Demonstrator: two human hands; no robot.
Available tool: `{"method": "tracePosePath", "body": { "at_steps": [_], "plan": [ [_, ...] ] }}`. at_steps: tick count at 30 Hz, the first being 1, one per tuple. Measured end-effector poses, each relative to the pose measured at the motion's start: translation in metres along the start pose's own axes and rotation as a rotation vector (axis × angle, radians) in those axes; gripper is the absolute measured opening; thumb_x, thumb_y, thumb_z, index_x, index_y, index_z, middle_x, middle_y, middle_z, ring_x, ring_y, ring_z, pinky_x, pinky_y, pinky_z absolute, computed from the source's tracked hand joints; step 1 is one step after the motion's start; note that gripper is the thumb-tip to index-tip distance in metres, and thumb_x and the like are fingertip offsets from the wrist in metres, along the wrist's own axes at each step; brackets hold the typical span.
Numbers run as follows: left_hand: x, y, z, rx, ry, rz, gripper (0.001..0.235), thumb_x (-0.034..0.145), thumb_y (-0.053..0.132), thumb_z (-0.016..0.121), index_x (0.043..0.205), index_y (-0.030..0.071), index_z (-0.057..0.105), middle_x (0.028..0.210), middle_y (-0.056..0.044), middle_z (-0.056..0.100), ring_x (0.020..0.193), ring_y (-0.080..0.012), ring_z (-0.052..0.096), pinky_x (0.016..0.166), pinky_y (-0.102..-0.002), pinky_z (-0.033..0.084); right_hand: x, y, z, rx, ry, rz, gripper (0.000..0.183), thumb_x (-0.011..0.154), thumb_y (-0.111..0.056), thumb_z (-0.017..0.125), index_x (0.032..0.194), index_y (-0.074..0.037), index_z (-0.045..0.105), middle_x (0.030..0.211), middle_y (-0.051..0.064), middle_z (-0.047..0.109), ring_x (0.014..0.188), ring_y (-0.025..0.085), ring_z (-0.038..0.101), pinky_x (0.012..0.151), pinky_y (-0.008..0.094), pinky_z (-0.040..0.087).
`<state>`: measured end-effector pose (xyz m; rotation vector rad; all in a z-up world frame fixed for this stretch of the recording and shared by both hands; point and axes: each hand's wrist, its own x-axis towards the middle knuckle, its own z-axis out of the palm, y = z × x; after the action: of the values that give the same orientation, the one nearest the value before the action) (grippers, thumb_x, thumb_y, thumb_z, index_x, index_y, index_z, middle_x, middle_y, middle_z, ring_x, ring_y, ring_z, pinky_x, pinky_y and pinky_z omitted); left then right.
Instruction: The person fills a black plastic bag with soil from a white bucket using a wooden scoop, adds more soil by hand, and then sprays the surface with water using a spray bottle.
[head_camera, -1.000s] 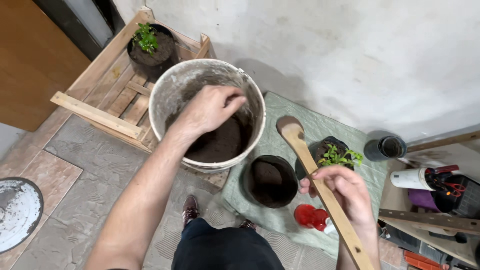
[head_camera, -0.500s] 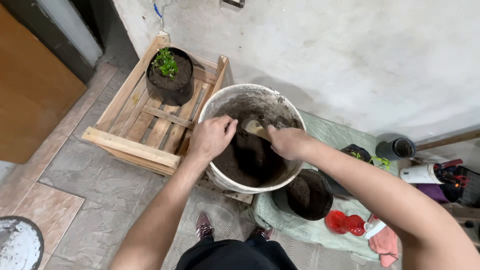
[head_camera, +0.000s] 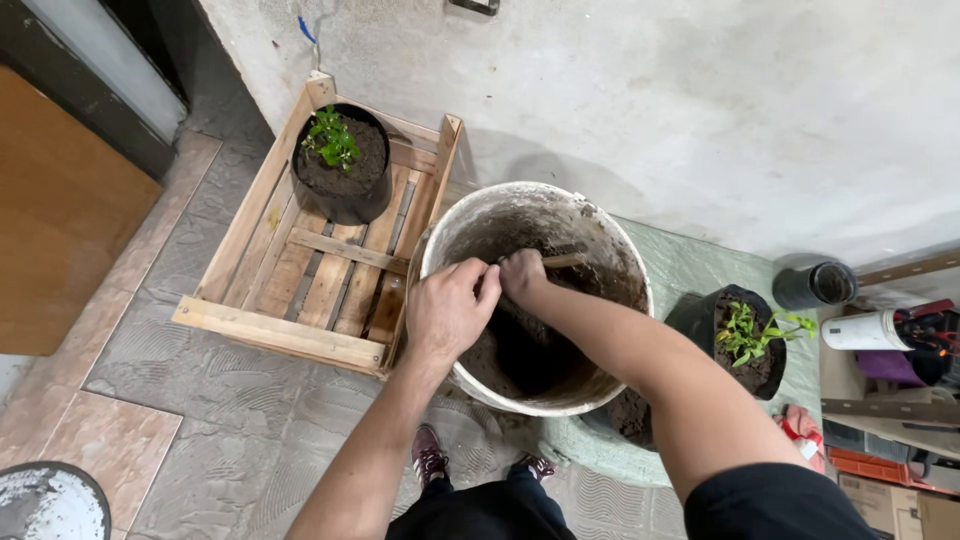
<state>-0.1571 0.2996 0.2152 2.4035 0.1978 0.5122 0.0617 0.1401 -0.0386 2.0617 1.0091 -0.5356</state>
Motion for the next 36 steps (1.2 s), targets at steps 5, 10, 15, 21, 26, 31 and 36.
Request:
{"method": "tracePosePath", "body": {
  "at_steps": [5, 10, 15, 21, 26, 31, 36],
  "plan": [
    [-0.001, -0.001, 0.003, -0.013, 0.048, 0.015, 0.029, 0.104, 0.050, 0.069, 0.090, 0.026, 0.078, 0.074, -0.003, 0.077, 0.077, -0.0273, 0.081, 0.065, -0.046, 0.067, 0.029, -0.014, 0.027, -0.089, 0.022, -0.058, 0.043, 0.112, -0.020, 0.046, 0.143, -0.016, 0.075, 0.140, -0.007, 0.078, 0.124, 0.022, 0.077, 0.080, 0.052, 0.065],
    [0.000, 0.001, 0.006, -0.039, 0.073, -0.019, 0.028, 0.104, 0.049, 0.069, 0.089, 0.026, 0.078, 0.073, -0.002, 0.076, 0.076, -0.0265, 0.080, 0.064, -0.045, 0.066, -0.006, -0.025, 0.004, 0.000, 0.001, -0.111, 0.044, 0.111, -0.027, 0.045, 0.139, -0.015, 0.077, 0.138, -0.004, 0.079, 0.124, 0.025, 0.077, 0.084, 0.052, 0.065],
    [0.001, 0.005, 0.000, -0.119, 0.105, -0.020, 0.028, 0.105, 0.044, 0.070, 0.089, 0.023, 0.077, 0.072, -0.006, 0.075, 0.075, -0.0321, 0.080, 0.062, -0.049, 0.065, -0.053, -0.034, -0.017, 0.123, -0.027, -0.147, 0.048, 0.109, -0.035, 0.043, 0.135, -0.014, 0.078, 0.135, 0.000, 0.081, 0.125, 0.028, 0.078, 0.089, 0.053, 0.064],
    [0.007, 0.004, 0.002, -0.131, 0.130, -0.019, 0.027, 0.105, 0.043, 0.070, 0.087, 0.024, 0.077, 0.070, -0.004, 0.074, 0.072, -0.0313, 0.079, 0.062, -0.047, 0.064, -0.106, -0.022, -0.056, 0.290, -0.075, -0.155, 0.056, 0.107, -0.047, 0.041, 0.129, -0.013, 0.081, 0.131, 0.005, 0.082, 0.125, 0.033, 0.078, 0.096, 0.055, 0.064],
    [0.003, 0.004, 0.001, -0.115, 0.137, -0.019, 0.027, 0.104, 0.044, 0.071, 0.085, 0.026, 0.076, 0.071, -0.003, 0.074, 0.073, -0.0301, 0.079, 0.063, -0.046, 0.064, -0.158, -0.007, -0.103, 0.442, -0.110, -0.171, 0.066, 0.105, -0.058, 0.040, 0.124, -0.012, 0.083, 0.128, 0.011, 0.084, 0.126, 0.038, 0.078, 0.102, 0.056, 0.063],
    [0.006, 0.004, -0.001, -0.122, 0.136, -0.003, 0.029, 0.106, 0.043, 0.069, 0.087, 0.023, 0.076, 0.073, -0.005, 0.076, 0.075, -0.0316, 0.080, 0.063, -0.048, 0.065, -0.203, 0.016, -0.151, 0.548, -0.105, -0.211, 0.072, 0.105, -0.062, 0.040, 0.118, -0.007, 0.085, 0.122, 0.018, 0.085, 0.124, 0.044, 0.078, 0.104, 0.057, 0.063],
    [0.006, 0.003, -0.001, -0.102, 0.114, 0.000, 0.030, 0.108, 0.045, 0.066, 0.091, 0.023, 0.077, 0.076, -0.007, 0.077, 0.076, -0.0328, 0.080, 0.065, -0.050, 0.065, -0.221, 0.025, -0.164, 0.544, -0.055, -0.225, 0.071, 0.105, -0.061, 0.044, 0.107, -0.003, 0.086, 0.109, 0.023, 0.085, 0.114, 0.045, 0.081, 0.097, 0.056, 0.064]
  ]
}}
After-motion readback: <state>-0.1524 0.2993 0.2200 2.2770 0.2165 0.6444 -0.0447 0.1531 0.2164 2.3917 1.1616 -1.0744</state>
